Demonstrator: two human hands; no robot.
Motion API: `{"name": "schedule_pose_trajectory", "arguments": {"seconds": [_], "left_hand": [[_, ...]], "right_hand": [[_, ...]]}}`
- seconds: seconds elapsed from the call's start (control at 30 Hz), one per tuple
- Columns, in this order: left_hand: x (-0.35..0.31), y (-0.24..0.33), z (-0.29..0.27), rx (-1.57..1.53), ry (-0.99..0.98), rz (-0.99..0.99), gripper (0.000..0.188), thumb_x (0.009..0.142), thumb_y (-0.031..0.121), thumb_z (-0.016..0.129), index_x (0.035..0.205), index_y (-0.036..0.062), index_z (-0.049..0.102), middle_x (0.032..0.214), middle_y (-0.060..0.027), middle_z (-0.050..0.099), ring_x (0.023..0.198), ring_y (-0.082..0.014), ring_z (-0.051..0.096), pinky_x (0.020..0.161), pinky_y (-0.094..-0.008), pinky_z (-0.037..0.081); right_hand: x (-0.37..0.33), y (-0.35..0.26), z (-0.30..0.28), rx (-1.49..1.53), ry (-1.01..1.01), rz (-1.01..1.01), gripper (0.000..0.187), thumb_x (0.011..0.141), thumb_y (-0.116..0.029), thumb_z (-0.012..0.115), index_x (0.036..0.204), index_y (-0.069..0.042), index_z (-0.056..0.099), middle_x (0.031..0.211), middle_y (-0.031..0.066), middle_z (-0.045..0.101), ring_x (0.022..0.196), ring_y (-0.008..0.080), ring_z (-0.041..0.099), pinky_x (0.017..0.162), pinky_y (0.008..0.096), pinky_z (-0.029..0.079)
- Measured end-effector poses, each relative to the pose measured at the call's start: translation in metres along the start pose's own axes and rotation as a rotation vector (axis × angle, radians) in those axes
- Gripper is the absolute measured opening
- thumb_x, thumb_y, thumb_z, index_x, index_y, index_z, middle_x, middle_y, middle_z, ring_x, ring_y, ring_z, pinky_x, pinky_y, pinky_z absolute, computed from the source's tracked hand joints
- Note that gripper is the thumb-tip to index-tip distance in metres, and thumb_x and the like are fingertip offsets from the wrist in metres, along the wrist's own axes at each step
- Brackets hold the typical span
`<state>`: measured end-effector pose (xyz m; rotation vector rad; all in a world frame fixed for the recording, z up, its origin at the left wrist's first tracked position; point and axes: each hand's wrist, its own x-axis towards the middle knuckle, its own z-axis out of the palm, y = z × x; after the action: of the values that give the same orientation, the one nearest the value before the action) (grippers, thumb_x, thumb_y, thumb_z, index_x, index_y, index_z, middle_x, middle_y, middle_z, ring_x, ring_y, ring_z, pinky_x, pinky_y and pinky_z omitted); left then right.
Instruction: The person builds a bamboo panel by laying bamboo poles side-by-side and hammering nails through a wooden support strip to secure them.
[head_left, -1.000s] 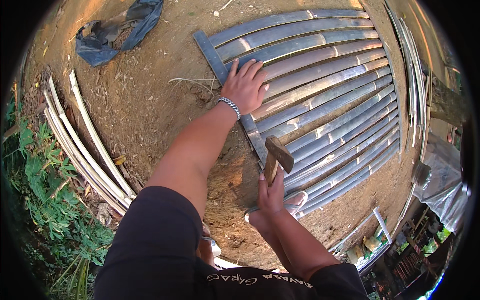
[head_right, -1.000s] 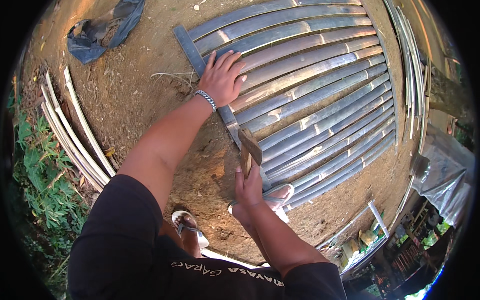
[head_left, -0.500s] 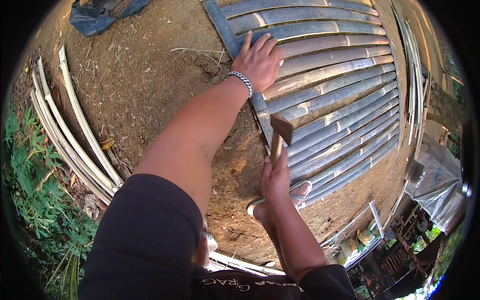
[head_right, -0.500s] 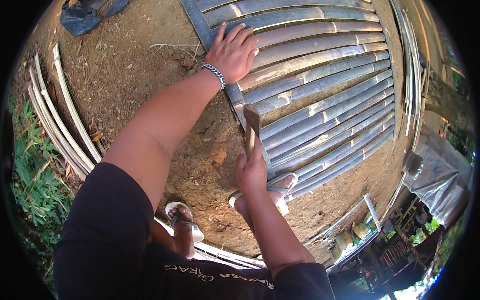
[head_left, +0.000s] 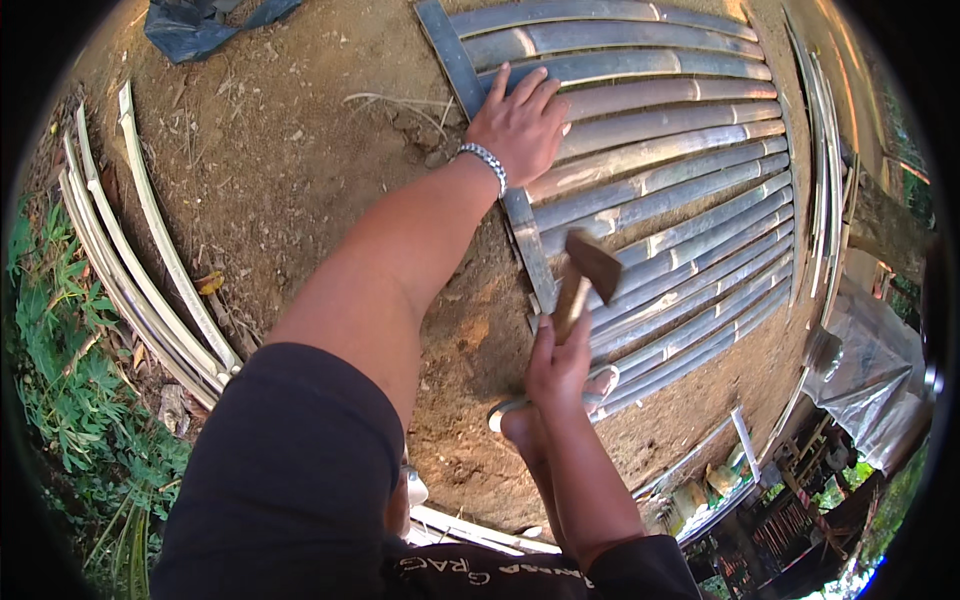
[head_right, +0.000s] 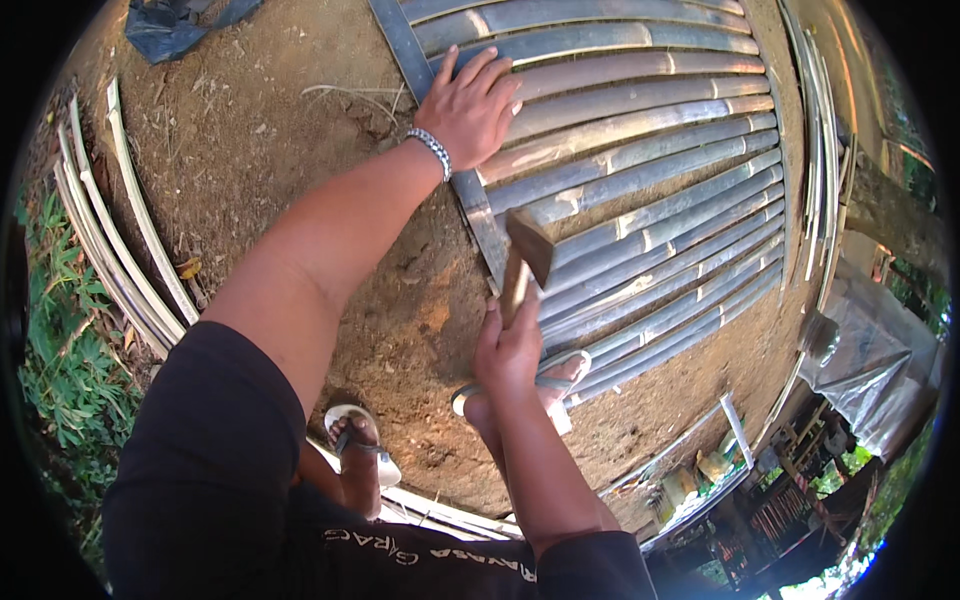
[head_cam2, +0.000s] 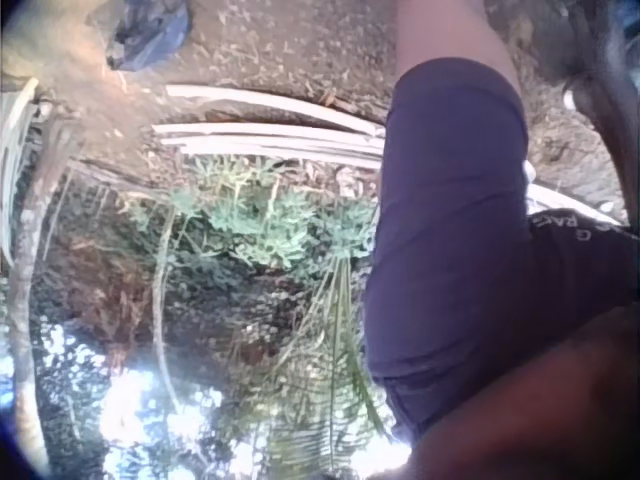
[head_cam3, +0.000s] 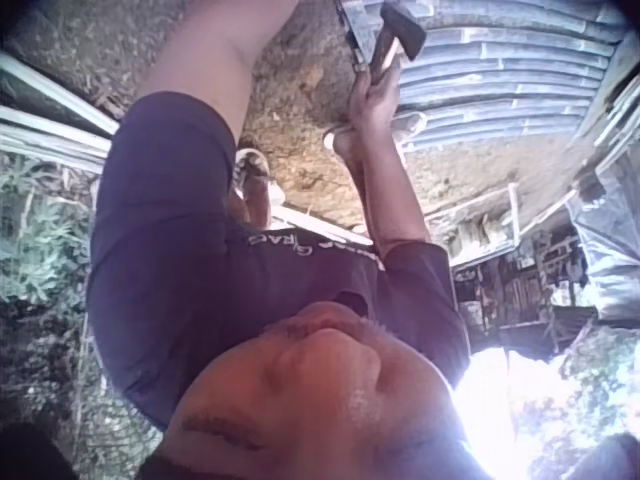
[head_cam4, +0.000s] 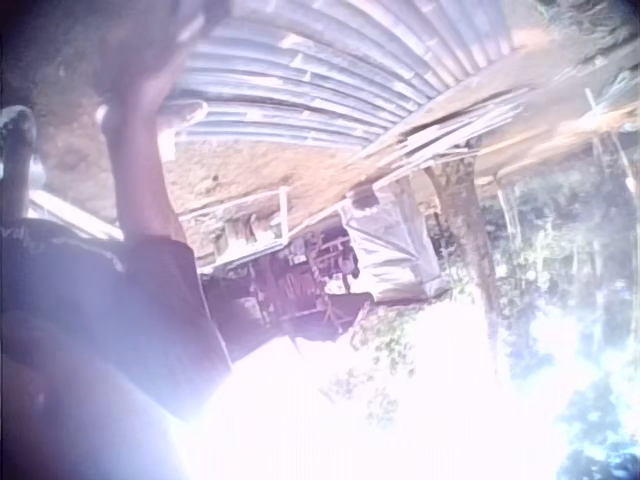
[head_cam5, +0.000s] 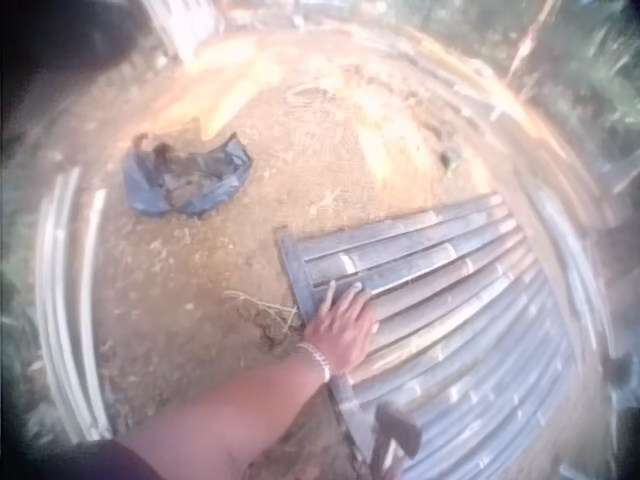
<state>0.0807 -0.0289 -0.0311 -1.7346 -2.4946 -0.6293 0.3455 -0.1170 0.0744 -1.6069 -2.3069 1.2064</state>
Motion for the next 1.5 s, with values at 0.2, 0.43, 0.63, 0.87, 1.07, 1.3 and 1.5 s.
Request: {"name": "schedule_pose_trajectory", "arguments": {"seconds": [0.2,0.43,0.63,0.87,1.07,1.3,1.5], "left_hand": [[0.003,-0.001,-0.005,0.0,-0.002,-0.008,0.039,0.106,0.033,0.051,0.138,0.0121,0.061,0.148,-0.0097,0.055,0.15,-0.028,0.038,0.127,-0.0605,0.021],[0.001,-0.005,0.0,-0.002,-0.017,-0.016,0.04,0.105,0.031,0.053,0.138,0.0113,0.06,0.148,-0.0095,0.056,0.15,-0.0281,0.038,0.126,-0.0615,0.023],[0.002,0.002,0.001,-0.007,0.029,-0.004,0.039,0.106,0.032,0.051,0.138,0.0113,0.06,0.147,-0.0092,0.056,0.149,-0.0278,0.039,0.125,-0.0611,0.024],[0.0,-0.002,0.002,-0.022,0.047,-0.023,0.042,0.106,0.031,0.051,0.141,0.011,0.058,0.147,-0.0095,0.056,0.149,-0.0273,0.039,0.126,-0.0605,0.022],[0.002,-0.001,0.005,-0.034,0.034,-0.022,0.044,0.104,0.031,0.053,0.142,0.0093,0.057,0.15,-0.0116,0.055,0.149,-0.0285,0.04,0.126,-0.0611,0.023],[-0.004,-0.009,-0.004,-0.012,0.022,-0.033,0.042,0.105,0.029,0.051,0.141,0.0078,0.058,0.148,-0.0118,0.056,0.149,-0.0286,0.041,0.125,-0.0612,0.024],[0.005,0.006,0.003,-0.051,0.012,-0.029,0.043,0.106,0.03,0.051,0.143,0.009,0.056,0.149,-0.0106,0.055,0.149,-0.0273,0.04,0.126,-0.0599,0.023]], "right_hand": [[-0.004,0.002,0.005,0.305,0.166,-0.25,0.038,0.105,-0.006,0.058,0.136,0.001,0.036,0.095,0.0101,0.061,0.073,0.0129,0.059,0.061,0.0278,0.048],[0.018,-0.036,-0.01,-0.093,-0.032,-0.045,0.049,0.106,-0.021,0.059,0.141,0.007,0.039,0.103,0.0214,0.071,0.087,0.0282,0.071,0.074,0.043,0.057],[0.005,-0.052,-0.023,0.403,0.297,-0.375,0.042,0.101,-0.009,0.062,0.137,0.003,0.043,0.088,0.0067,0.062,0.068,0.0101,0.057,0.062,0.0245,0.046],[0.025,-0.07,-0.041,0.045,0.076,-0.248,0.038,0.106,-0.009,0.056,0.14,0.001,0.042,0.086,0.005,0.059,0.067,0.0092,0.052,0.058,0.0239,0.042],[0.041,-0.062,-0.051,-0.471,-0.296,-0.049,0.056,0.1,-0.008,0.059,0.151,-0.002,0.038,0.106,0.0349,0.068,0.095,0.0542,0.067,0.078,0.0582,0.055],[0.027,-0.107,-0.072,-0.024,0.066,-0.306,0.038,0.104,-0.002,0.055,0.141,0.003,0.047,0.093,0.0079,0.059,0.067,0.0124,0.053,0.06,0.0286,0.046],[0.023,-0.02,-0.027,-0.423,-0.176,-0.117,0.033,0.102,-0.003,0.056,0.134,0.003,0.049,0.079,0.0122,0.062,0.067,0.0193,0.061,0.061,0.0352,0.049]]}}
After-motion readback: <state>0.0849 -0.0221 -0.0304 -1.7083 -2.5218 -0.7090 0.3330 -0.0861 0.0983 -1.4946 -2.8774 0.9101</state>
